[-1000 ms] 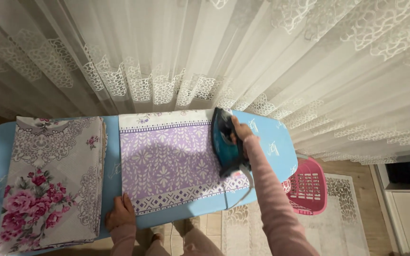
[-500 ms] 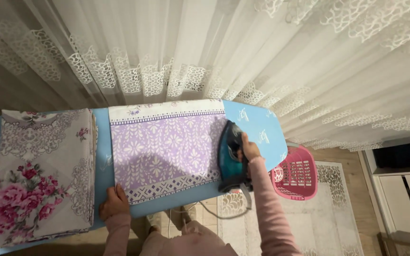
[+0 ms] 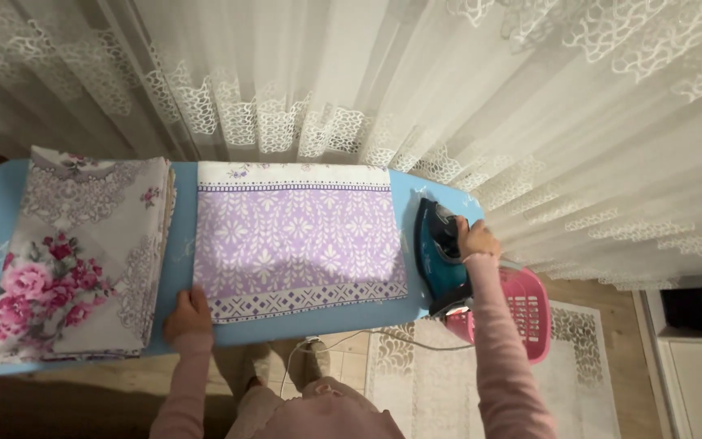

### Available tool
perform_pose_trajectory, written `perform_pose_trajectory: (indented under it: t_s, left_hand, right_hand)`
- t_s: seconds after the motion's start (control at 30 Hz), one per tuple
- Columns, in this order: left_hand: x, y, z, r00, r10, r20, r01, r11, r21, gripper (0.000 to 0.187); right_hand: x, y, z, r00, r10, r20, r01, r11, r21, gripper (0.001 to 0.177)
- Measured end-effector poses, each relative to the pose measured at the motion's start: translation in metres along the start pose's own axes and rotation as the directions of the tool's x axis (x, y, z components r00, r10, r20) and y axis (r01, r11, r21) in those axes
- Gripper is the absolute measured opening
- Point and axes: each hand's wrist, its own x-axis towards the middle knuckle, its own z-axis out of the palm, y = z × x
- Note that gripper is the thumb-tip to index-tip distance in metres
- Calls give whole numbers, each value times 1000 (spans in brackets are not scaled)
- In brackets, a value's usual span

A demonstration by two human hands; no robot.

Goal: Ironing and folding pillowcases and other fabric items.

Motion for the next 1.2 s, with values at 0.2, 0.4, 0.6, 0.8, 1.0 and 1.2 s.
perform_pose_trajectory:
  t_s: [0.2,0.4,0.6,0.8,1.0,1.2]
  left_hand:
    - [1,-11,-3,979,-136,152,159,975,-154,43]
    - [-20,-21,-3,956,-216,200,265,928,-263,47]
    - [-85,-61,-1,970,-217,113,228,969,-97,51]
    - [-153,-108,5,933,-265,244,277,961,-16,50]
    - [-133,-59,-30,966,-176,191,152,979,133,29]
    - [-49,45,-33,997,78,26,-79,997,26,25]
  right_hand:
    - [-97,-39,89,688,-687,-235,666,726,-172,23]
    - [-175,-48,108,582,-787,-206,811,542,219,57]
    - [-209,17,144,616,-774,-148,781,624,-13,48]
    - [-261,53,121,644,-721,256,746,666,3,43]
    - [-168,17,35,899,-393,193,422,896,-140,41]
    - [-19,17,-4,816,-313,-486,212,944,-251,70]
